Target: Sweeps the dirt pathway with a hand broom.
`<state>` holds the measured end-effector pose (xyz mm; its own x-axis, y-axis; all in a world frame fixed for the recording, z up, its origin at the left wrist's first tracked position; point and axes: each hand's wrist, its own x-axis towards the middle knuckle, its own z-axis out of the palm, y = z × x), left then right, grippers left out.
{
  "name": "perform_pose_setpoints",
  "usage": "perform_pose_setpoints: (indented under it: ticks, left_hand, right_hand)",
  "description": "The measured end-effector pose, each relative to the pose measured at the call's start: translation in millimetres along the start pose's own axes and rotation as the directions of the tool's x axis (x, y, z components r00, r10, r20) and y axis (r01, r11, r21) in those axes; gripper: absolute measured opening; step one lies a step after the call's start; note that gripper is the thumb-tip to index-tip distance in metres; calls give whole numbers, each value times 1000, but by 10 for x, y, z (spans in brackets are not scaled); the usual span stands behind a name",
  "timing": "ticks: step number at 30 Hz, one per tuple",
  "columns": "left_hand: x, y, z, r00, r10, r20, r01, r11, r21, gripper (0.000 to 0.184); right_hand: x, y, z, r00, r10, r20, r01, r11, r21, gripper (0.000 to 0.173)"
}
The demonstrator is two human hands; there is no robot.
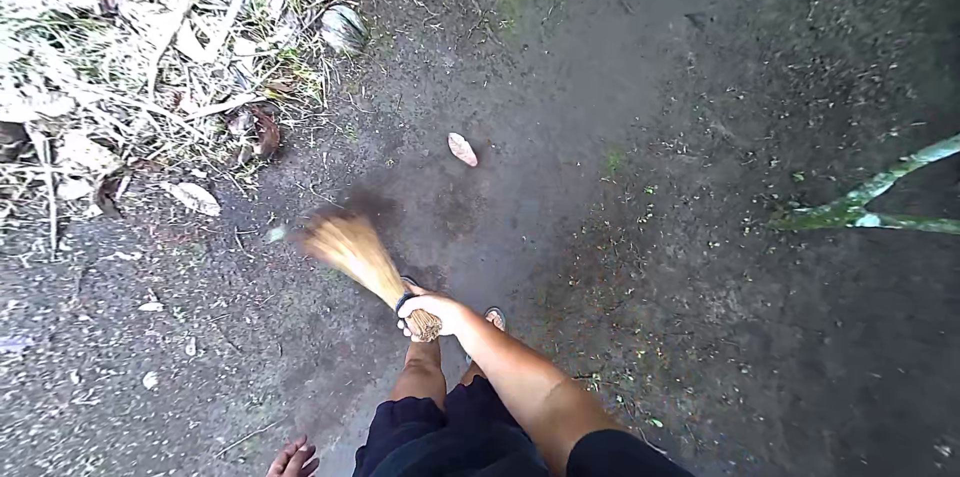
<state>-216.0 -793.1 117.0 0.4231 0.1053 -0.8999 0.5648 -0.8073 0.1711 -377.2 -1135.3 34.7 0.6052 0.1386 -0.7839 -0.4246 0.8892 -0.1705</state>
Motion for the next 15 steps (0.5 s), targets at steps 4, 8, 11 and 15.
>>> perform_pose_setpoints:
  ticks: [4,8,11,15]
  left_hand:
    - [132,174,67,999,26,43,-25,999,-20,40]
    - [186,418,242,994,49,93,-47,999,-27,37]
    - [214,493,319,989,34,141,-32,999,-14,37]
    - [244,469,294,987,14,160,-12,1000,-15,37]
  right_hand:
    - [-438,-6,240,989,11,146,3,996,-94,82]
    - [-1382,264,18,993,-118,-29,116,992,-49,100]
    - [-2004,580,-348,918,-178,-355,201,979,28,110]
    - [-2070,732,-992,682,-137,-718,354,921,160,82]
